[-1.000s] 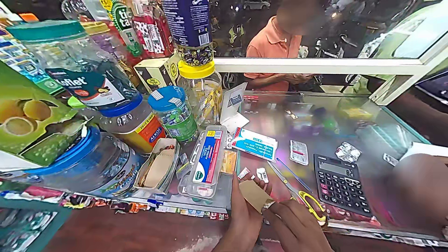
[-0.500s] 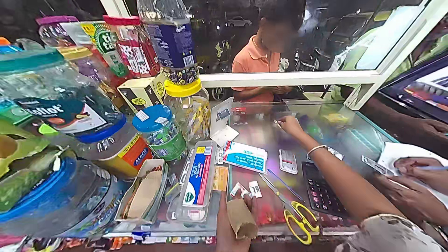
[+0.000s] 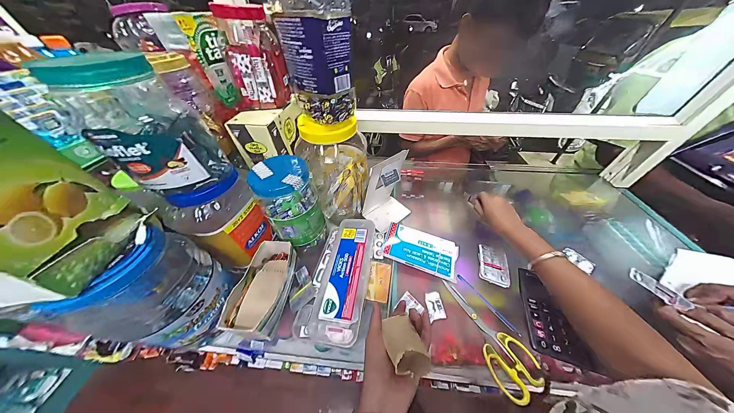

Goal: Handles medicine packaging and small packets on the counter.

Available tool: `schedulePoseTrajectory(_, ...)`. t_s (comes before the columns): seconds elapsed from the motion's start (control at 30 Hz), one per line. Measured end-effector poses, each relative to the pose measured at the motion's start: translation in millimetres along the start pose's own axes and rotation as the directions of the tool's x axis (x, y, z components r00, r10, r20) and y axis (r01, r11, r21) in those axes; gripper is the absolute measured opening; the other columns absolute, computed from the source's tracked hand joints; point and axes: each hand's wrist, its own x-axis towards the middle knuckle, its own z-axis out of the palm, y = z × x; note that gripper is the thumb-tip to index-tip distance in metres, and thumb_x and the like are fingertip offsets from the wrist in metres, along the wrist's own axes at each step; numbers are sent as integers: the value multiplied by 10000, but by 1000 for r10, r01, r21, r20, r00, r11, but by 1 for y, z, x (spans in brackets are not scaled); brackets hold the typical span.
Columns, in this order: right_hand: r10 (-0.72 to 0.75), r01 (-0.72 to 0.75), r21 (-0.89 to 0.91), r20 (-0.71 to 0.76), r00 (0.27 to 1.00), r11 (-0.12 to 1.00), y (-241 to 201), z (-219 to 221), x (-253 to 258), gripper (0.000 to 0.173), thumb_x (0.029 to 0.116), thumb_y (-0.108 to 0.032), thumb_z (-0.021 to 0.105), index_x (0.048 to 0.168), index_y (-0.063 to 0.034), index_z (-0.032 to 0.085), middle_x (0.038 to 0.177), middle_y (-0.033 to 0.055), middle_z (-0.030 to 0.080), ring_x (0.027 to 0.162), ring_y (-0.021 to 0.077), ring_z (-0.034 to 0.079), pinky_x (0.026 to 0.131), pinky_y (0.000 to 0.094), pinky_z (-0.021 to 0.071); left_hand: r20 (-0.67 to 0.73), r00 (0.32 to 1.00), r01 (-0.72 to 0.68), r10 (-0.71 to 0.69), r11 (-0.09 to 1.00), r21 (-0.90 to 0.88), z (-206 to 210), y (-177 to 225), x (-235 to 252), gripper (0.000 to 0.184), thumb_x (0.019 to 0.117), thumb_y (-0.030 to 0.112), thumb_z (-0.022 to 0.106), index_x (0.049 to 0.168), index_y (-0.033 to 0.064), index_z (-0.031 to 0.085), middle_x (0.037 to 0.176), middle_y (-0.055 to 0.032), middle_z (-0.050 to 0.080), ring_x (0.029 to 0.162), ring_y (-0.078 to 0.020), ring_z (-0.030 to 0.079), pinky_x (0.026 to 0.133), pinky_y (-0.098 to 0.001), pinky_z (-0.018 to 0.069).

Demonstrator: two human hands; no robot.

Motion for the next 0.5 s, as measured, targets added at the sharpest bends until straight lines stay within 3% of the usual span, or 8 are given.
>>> schedulePoseTrajectory(0.07,-10,33,359,-64,998,933,-41,-25,-47,309,1101,-166,450,1218,79,597,891,178,691,714,232,720,685,399,614,21,1000,10,-10,1000,0,0,2,1,588,1091,516,225,1031,59,590,741,-69,683,694,-197,725,674,-320,629)
schedulePoseTrajectory(0.1,-80,121,512,-100,992,850,-59,-38,-78,299,1092,-182,468,1213,55,603,846,121,686,642,154,695,616,329,610,27,1000,9,-9,1000,-1,1,2,2,583,1092,514,224,1040,58,584,742,-71,682,688,-192,722,667,-309,624)
schedulePoseTrajectory(0.2,-412,446,618,-209,887,647,-97,-62,-182,290,1060,-228,530,1209,-33,685,905,6,716,674,21,669,598,200,592,-12,1000,8,-8,1000,-4,4,-1,2,573,1094,507,229,1085,47,569,757,-79,675,683,-184,712,651,-288,614)
schedulePoseTrajectory(0.23,-492,526,572,-231,839,629,-105,-67,-212,278,1056,-241,552,1202,-55,700,937,19,738,713,29,684,634,192,595,-22,1000,5,-5,1000,13,5,-2,3,571,1095,506,221,1104,46,559,772,-79,670,691,-181,708,653,-285,611)
schedulePoseTrajectory(0.3,-584,615,447,-223,780,650,-125,-81,-259,202,1024,-181,614,1096,-13,699,935,121,757,798,143,724,742,246,586,-38,999,2,-1,999,41,8,-4,2,580,1097,512,207,1138,48,553,795,-79,673,711,-183,709,669,-295,609)
schedulePoseTrajectory(0.37,-659,702,316,-247,711,639,-133,-80,-281,131,1023,-117,614,1009,-12,692,924,158,747,872,216,714,822,264,556,-58,998,1,1,999,38,11,-7,0,589,1096,516,194,1142,44,543,780,-79,668,696,-185,708,663,-298,611)
schedulePoseTrajectory(0.5,-761,820,67,-335,555,568,-135,-68,-287,158,1033,-58,538,1059,-37,692,1005,151,746,891,235,701,818,270,546,-66,998,10,-7,998,54,11,-11,-5,591,1093,528,187,1108,47,529,761,-83,658,671,-182,701,635,-293,607)
